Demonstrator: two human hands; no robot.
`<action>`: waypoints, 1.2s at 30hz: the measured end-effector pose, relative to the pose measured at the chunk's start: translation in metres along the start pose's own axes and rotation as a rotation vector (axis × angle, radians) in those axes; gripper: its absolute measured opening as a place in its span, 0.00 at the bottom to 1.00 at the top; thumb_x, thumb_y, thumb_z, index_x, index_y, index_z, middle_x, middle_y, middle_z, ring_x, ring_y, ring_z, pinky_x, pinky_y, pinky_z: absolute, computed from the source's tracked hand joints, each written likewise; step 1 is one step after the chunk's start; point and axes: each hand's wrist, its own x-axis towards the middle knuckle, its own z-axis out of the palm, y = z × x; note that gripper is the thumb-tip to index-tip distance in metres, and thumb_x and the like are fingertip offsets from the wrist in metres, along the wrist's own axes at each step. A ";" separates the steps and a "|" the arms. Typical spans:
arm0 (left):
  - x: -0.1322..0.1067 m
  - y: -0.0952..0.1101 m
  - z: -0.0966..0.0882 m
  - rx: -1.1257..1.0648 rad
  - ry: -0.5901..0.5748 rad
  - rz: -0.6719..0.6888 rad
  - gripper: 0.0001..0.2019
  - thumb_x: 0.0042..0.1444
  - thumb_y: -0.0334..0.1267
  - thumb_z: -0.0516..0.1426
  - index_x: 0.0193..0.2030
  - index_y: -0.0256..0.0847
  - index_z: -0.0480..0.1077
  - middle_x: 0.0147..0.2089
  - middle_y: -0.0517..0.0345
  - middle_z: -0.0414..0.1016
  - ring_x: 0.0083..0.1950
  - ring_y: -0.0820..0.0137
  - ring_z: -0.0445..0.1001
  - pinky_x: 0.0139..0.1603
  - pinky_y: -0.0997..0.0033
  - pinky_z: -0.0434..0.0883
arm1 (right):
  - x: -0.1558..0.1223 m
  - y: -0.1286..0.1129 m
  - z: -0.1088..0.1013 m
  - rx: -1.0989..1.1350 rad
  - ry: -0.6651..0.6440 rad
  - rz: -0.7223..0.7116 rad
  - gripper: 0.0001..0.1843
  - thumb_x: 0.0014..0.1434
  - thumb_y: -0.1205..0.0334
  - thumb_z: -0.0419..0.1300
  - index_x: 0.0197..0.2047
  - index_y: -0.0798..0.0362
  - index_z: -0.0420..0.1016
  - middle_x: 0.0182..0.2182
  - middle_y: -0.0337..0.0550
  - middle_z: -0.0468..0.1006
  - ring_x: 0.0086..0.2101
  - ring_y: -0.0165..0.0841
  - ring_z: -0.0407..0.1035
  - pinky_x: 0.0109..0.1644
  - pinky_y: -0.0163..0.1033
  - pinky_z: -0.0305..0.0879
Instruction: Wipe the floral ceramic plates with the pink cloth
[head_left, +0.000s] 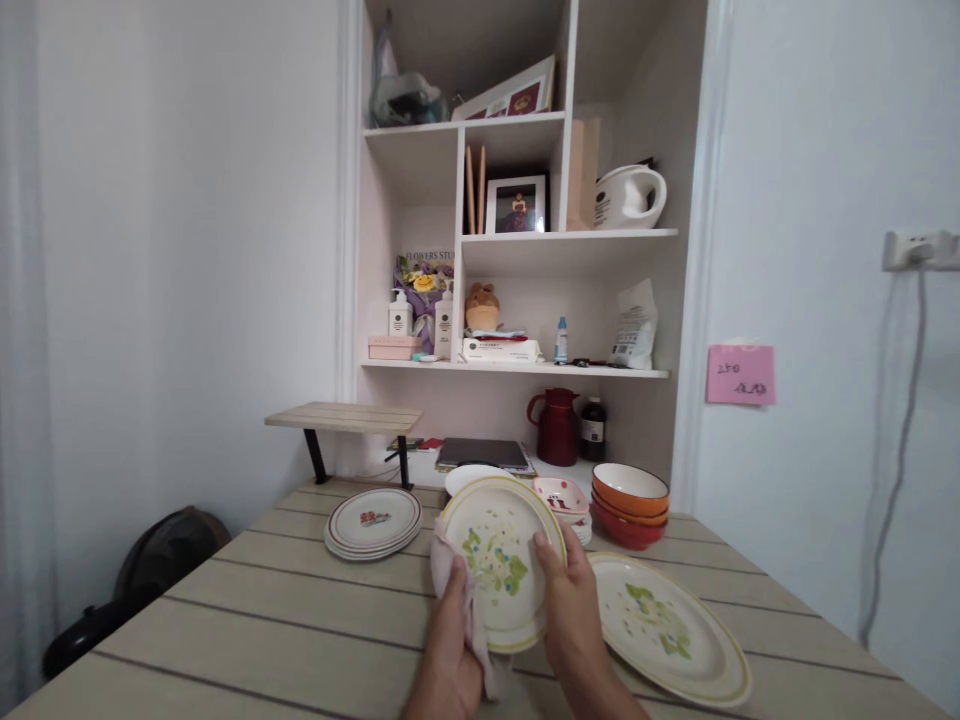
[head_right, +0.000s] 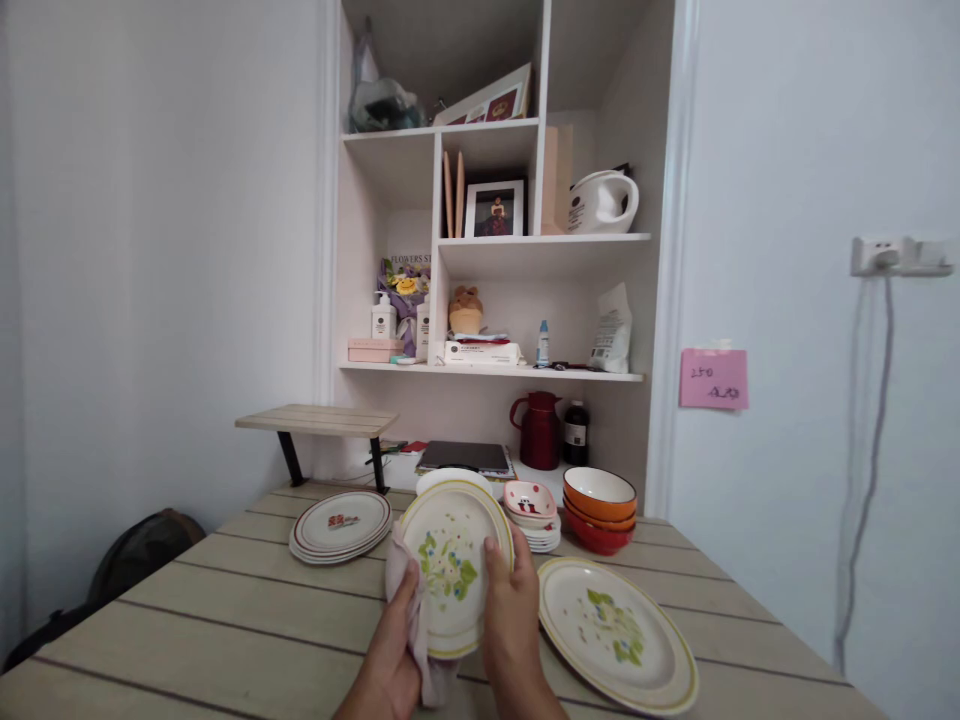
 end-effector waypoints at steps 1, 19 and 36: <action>0.000 -0.001 0.001 -0.016 -0.016 -0.001 0.28 0.54 0.48 0.58 0.59 0.36 0.67 0.52 0.38 0.77 0.53 0.50 0.75 0.53 0.49 0.71 | -0.003 0.002 0.002 -0.009 0.035 -0.039 0.38 0.51 0.44 0.61 0.64 0.45 0.59 0.52 0.42 0.77 0.50 0.43 0.71 0.47 0.44 0.70; -0.009 0.043 -0.001 0.159 0.066 0.127 0.28 0.50 0.39 0.64 0.58 0.34 0.67 0.48 0.39 0.79 0.50 0.52 0.77 0.48 0.54 0.75 | -0.002 -0.046 -0.008 0.030 -0.215 0.245 0.40 0.48 0.63 0.63 0.64 0.43 0.56 0.29 0.37 0.79 0.31 0.36 0.74 0.37 0.39 0.67; -0.028 0.032 0.014 0.499 -0.006 0.291 0.26 0.47 0.43 0.66 0.51 0.31 0.72 0.40 0.41 0.82 0.43 0.53 0.80 0.50 0.55 0.73 | 0.000 -0.066 -0.033 -0.007 -0.408 0.313 0.35 0.52 0.58 0.65 0.62 0.50 0.61 0.39 0.48 0.81 0.36 0.41 0.76 0.42 0.47 0.71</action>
